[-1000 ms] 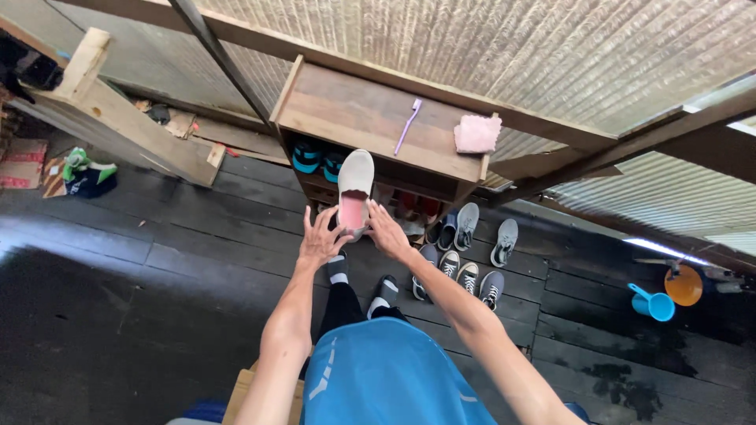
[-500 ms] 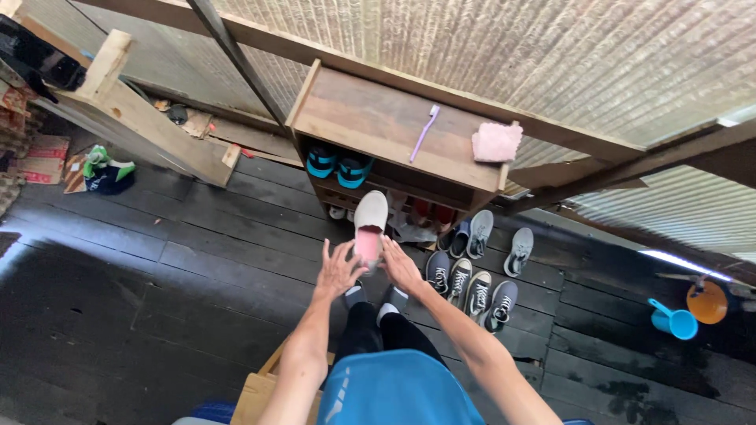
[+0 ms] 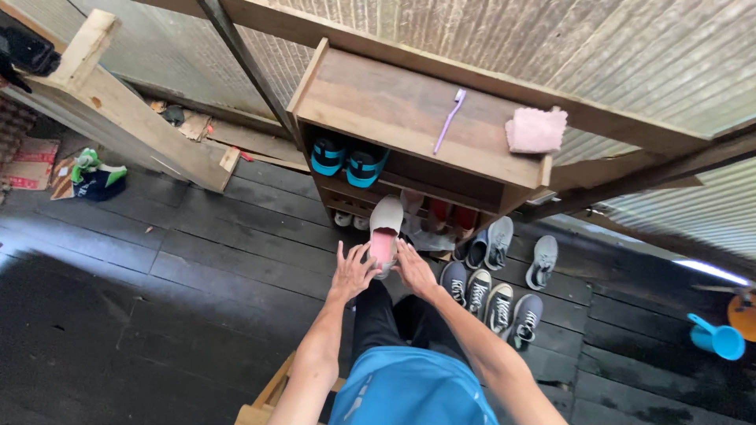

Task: The person wipes a pair of white slip-on shoes with a pink cloth on a wooden shelf, then places the shoes into a lower shelf compartment. The person uses a cloth to wipe the shoes and handles them by hand.

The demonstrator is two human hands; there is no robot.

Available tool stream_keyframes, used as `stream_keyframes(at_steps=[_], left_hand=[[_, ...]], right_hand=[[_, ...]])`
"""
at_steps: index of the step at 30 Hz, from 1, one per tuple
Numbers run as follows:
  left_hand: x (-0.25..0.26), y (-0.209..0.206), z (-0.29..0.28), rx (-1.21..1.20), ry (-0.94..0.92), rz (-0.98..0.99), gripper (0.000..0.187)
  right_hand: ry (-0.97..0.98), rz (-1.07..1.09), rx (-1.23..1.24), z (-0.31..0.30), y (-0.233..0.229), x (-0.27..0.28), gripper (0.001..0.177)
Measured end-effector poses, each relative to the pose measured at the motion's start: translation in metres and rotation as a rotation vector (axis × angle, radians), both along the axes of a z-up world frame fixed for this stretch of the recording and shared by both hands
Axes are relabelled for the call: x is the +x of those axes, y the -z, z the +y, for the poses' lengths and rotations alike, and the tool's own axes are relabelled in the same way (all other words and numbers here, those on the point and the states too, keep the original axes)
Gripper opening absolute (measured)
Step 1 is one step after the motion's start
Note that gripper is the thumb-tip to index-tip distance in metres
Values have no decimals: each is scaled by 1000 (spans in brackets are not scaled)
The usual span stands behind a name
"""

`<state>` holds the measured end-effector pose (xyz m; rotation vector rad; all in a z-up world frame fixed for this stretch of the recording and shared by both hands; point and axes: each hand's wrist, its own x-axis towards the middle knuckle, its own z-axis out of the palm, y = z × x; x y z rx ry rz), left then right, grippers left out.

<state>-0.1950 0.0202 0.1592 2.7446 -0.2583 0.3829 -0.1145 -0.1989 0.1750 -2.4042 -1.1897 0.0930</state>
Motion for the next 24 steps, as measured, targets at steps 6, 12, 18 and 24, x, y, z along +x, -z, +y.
stream_keyframes(at_steps=[6,12,18,24], left_hand=[[28,43,15,-13,-11,-56,43],[66,72,24,-39,-69,-85,37],[107,108,34,-67,-62,-139,37],[131,123,41,-151,-67,27,40]], right_hand=[[15,-32,72,16,29,23,36],[41,-180,102,36,66,61,36],[83,-368,61,49,71,89,34],[172,-477,27,59,108,112,29]])
